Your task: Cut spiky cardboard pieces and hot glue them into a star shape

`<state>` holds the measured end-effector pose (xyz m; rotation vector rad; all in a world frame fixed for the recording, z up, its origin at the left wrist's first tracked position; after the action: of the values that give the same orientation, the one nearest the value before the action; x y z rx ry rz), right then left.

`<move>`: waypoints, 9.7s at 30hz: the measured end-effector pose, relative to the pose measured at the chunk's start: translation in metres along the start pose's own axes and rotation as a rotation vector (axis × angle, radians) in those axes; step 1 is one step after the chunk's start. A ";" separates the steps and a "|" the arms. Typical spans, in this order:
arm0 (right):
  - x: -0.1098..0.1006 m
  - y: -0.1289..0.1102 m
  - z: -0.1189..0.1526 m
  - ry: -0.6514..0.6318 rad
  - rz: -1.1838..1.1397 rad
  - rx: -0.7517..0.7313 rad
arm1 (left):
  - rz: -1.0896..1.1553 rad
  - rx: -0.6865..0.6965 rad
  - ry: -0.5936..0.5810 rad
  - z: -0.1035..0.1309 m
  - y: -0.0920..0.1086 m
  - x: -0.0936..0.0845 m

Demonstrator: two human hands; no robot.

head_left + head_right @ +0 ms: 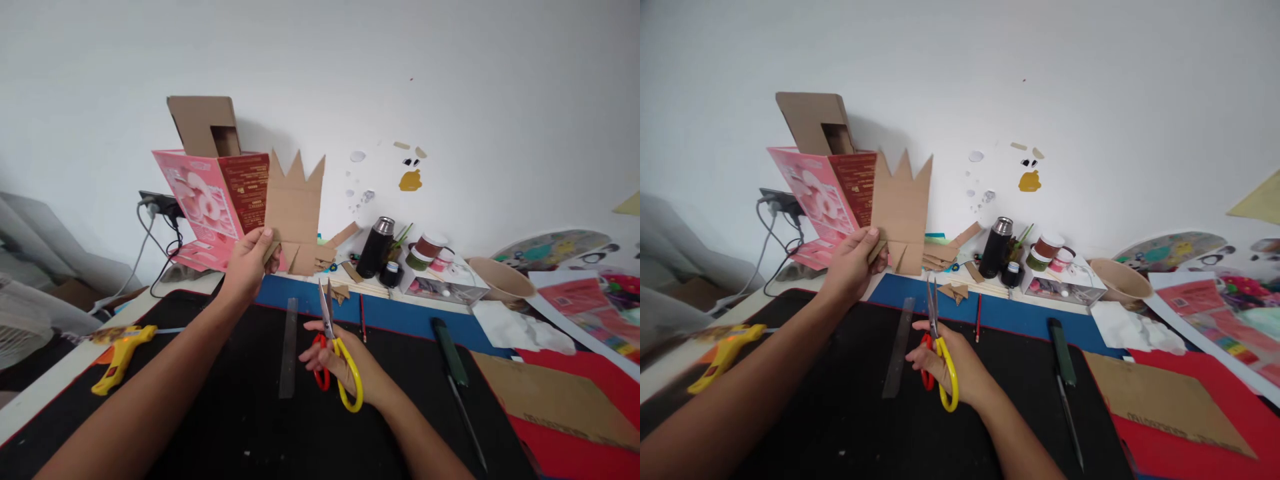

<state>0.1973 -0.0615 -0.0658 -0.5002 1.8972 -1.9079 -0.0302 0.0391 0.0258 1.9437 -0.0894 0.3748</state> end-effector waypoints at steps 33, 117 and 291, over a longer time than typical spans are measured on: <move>0.008 -0.002 -0.001 0.134 0.181 0.067 | -0.085 -0.157 -0.225 0.012 0.001 0.014; 0.012 -0.012 0.003 0.133 0.382 0.061 | -0.130 -0.046 -0.219 0.031 0.017 0.026; 0.011 -0.019 0.005 0.287 0.583 0.099 | -0.312 -0.071 -0.425 0.016 0.008 0.013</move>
<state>0.1896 -0.0717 -0.0471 0.3478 1.8304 -1.7181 -0.0161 0.0223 0.0314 1.9010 -0.0713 -0.2469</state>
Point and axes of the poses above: each hand's wrist, its own z-axis away from the middle knuckle, its own x-axis out of the palm, y = z × x, the point moved 2 cm from there along -z, towards the middle knuckle, and after that the axes turned 2 degrees about y, right-handed, at the moved point
